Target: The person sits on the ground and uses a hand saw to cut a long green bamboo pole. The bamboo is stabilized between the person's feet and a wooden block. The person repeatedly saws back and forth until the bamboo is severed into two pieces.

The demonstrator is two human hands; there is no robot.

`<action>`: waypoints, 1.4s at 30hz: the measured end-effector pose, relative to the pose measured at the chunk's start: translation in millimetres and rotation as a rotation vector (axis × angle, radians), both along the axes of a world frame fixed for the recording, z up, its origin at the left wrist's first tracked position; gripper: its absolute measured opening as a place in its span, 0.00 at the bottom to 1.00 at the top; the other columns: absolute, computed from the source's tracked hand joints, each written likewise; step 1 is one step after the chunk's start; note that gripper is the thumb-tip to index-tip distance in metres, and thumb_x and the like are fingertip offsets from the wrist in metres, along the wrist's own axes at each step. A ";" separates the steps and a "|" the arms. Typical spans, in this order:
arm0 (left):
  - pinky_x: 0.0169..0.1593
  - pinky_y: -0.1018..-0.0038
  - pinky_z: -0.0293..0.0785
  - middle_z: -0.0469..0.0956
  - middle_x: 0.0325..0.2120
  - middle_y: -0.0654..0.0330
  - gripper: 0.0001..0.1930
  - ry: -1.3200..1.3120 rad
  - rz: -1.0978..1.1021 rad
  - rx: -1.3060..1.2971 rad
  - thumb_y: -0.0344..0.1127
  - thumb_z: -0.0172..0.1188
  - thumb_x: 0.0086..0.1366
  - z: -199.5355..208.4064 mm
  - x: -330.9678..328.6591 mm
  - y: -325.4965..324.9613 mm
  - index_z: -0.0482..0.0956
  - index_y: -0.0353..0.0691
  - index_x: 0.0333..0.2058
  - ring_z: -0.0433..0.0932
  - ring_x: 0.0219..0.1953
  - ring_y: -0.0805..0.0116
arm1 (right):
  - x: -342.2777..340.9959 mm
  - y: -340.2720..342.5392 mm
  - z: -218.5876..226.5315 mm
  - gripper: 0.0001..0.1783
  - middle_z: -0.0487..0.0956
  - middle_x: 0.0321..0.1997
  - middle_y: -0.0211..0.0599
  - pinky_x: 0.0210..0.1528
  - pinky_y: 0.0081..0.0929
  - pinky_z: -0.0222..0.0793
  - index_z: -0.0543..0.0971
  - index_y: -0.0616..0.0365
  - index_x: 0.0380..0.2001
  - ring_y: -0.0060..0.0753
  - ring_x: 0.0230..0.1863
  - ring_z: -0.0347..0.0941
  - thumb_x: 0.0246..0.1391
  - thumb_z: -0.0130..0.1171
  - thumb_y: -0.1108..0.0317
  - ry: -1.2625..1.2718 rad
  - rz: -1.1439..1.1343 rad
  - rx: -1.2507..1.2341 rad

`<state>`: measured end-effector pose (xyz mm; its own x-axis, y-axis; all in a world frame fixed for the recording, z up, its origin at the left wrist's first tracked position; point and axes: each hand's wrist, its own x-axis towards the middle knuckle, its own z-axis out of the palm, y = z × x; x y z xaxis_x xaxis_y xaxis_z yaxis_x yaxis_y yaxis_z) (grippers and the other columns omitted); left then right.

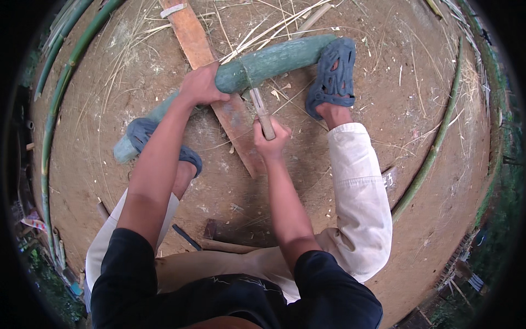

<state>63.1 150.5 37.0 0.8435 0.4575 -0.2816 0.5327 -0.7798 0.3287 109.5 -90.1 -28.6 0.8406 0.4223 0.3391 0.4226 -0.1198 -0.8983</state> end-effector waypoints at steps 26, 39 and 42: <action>0.54 0.69 0.76 0.84 0.45 0.52 0.36 0.085 -0.069 -0.766 0.41 0.79 0.40 12.2 6.7 43.1 0.80 0.33 0.51 0.82 0.47 0.61 | 5.7 12.1 94.3 0.03 0.78 0.18 0.35 0.29 0.23 0.71 0.84 0.63 0.28 0.17 0.22 0.77 0.52 0.63 0.75 0.194 0.068 -0.036; 0.49 0.70 0.77 0.85 0.42 0.53 0.35 0.100 -0.051 -0.831 0.41 0.79 0.39 11.8 7.8 54.3 0.81 0.32 0.49 0.82 0.43 0.63 | -9.0 8.8 109.1 0.04 0.77 0.18 0.38 0.28 0.24 0.71 0.82 0.64 0.28 0.20 0.22 0.78 0.51 0.64 0.74 0.087 0.096 -0.112; 0.50 0.70 0.77 0.84 0.43 0.53 0.36 0.096 -0.055 -0.814 0.43 0.79 0.40 10.1 2.6 55.7 0.81 0.32 0.49 0.82 0.44 0.63 | -20.6 6.7 116.6 0.05 0.75 0.16 0.39 0.27 0.25 0.70 0.80 0.64 0.25 0.19 0.19 0.74 0.51 0.63 0.74 0.149 0.087 -0.125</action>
<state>65.7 206.2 47.1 0.8140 0.0376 -0.5797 0.5555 -0.3425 0.7577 88.9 -83.5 88.0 0.8361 0.5265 0.1541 0.2997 -0.2031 -0.9322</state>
